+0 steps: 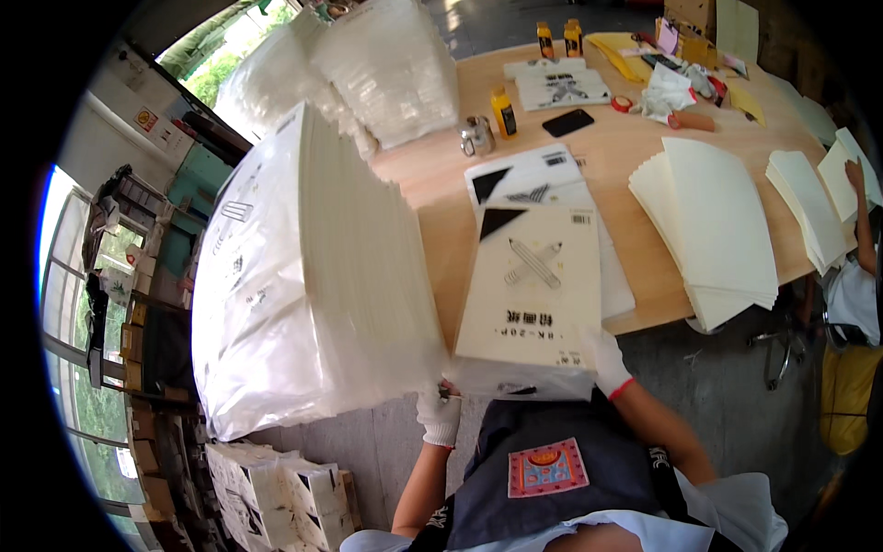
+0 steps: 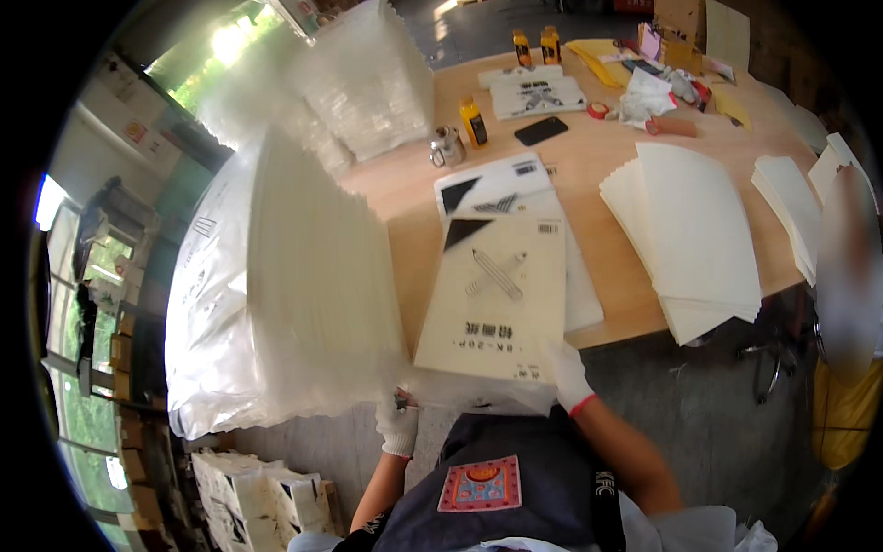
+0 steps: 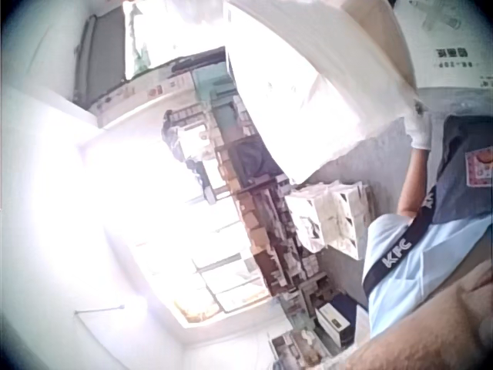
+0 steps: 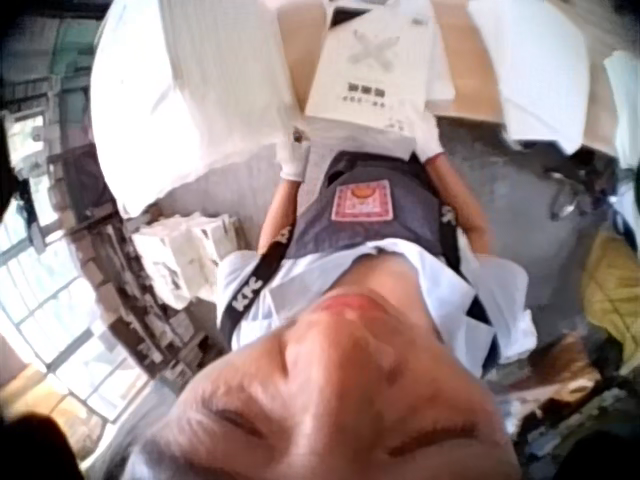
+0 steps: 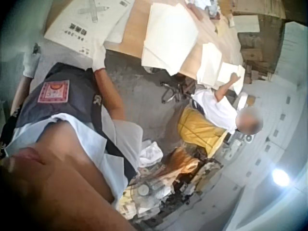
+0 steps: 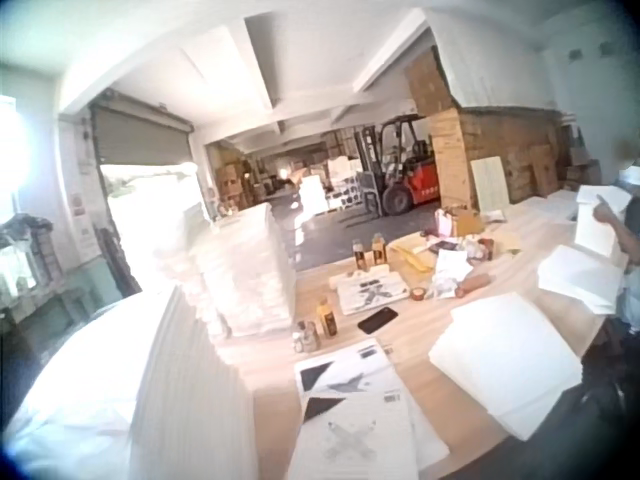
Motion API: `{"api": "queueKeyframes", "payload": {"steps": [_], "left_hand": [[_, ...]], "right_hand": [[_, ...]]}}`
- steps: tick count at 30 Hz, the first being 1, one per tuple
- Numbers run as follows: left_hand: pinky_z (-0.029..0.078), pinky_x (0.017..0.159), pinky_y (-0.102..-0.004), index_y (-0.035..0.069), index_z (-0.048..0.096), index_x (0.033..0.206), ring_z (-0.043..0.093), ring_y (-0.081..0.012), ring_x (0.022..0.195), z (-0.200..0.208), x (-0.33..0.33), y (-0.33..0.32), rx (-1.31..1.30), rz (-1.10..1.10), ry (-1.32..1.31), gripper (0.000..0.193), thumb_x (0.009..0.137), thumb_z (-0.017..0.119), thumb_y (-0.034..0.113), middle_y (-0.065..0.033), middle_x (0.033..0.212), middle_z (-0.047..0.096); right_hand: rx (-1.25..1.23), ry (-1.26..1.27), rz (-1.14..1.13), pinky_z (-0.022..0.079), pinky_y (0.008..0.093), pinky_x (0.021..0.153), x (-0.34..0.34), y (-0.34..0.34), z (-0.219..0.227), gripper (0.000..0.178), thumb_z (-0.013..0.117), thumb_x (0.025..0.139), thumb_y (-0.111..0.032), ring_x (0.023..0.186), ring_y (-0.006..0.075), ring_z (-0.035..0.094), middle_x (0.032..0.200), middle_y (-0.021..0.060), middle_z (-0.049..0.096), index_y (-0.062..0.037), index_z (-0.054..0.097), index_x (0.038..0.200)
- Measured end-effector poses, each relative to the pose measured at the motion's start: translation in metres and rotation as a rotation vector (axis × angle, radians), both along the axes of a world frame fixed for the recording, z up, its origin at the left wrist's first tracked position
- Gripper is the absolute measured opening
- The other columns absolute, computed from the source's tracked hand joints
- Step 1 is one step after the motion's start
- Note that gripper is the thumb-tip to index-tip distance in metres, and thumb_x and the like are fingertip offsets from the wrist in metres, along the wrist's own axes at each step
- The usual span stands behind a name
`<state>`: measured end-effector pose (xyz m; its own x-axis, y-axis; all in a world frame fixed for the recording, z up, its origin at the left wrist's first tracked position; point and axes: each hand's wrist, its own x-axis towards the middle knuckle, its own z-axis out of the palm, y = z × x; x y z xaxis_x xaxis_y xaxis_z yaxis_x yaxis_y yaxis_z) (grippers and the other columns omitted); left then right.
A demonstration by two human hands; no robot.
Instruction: The person repeatedly picks up sheets of white paper from a stack on a table and places them into a clear plastic bag. The process is repeated continuously throughout the video.
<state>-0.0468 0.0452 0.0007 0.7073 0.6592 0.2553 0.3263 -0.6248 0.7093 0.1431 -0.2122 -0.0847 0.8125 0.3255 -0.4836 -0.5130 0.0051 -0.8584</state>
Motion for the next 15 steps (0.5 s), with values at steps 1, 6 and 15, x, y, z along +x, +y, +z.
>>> {"api": "queueKeyframes", "payload": {"steps": [1, 6, 15], "left_hand": [[0.047, 0.057, -0.0307, 0.007, 0.049, 0.076, 0.056, -0.0171, 0.061, -0.013, -0.013, -0.002, 0.003, 0.047, 0.014, 0.017, 0.069, 0.063, -0.002, -0.0061, 0.07, 0.053], [0.057, 0.062, -0.0365, 0.005, 0.044, 0.09, 0.056, -0.0196, 0.06, -0.016, -0.01, -0.053, -1.181, 0.187, -0.438, 0.013, 0.081, 0.051, -0.001, -0.005, 0.071, 0.048], [0.047, 0.061, -0.0265, 0.005, 0.055, 0.095, 0.058, -0.0118, 0.069, 0.014, 0.07, -0.106, -1.015, -0.59, 0.301, 0.012, 0.092, 0.055, 0.016, -0.0074, 0.089, 0.063]], "right_hand": [[-0.083, -0.044, 0.02, 0.05, 0.0286, 0.076, 0.004, 0.005, 0.005, 0.04, 0.057, 0.091, -0.027, 0.091, 0.015, 0.062, 0.106, 0.0097, 0.065, 0.0015, 0.056, 0.119], [0.057, 0.046, -0.092, 0.047, 0.0266, 0.08, 0.0, 0.032, 0.024, 0.041, 0.056, 0.092, -0.03, 0.093, 0.0115, 0.059, 0.104, 0.0075, 0.065, 0.0012, 0.059, 0.118], [0.085, -0.013, -0.069, 0.048, 0.0268, 0.082, -0.002, 0.041, 0.035, 0.04, 0.058, 0.092, -0.024, 0.096, 0.013, 0.059, 0.111, 0.0071, 0.063, -0.0001, 0.055, 0.124]]}}
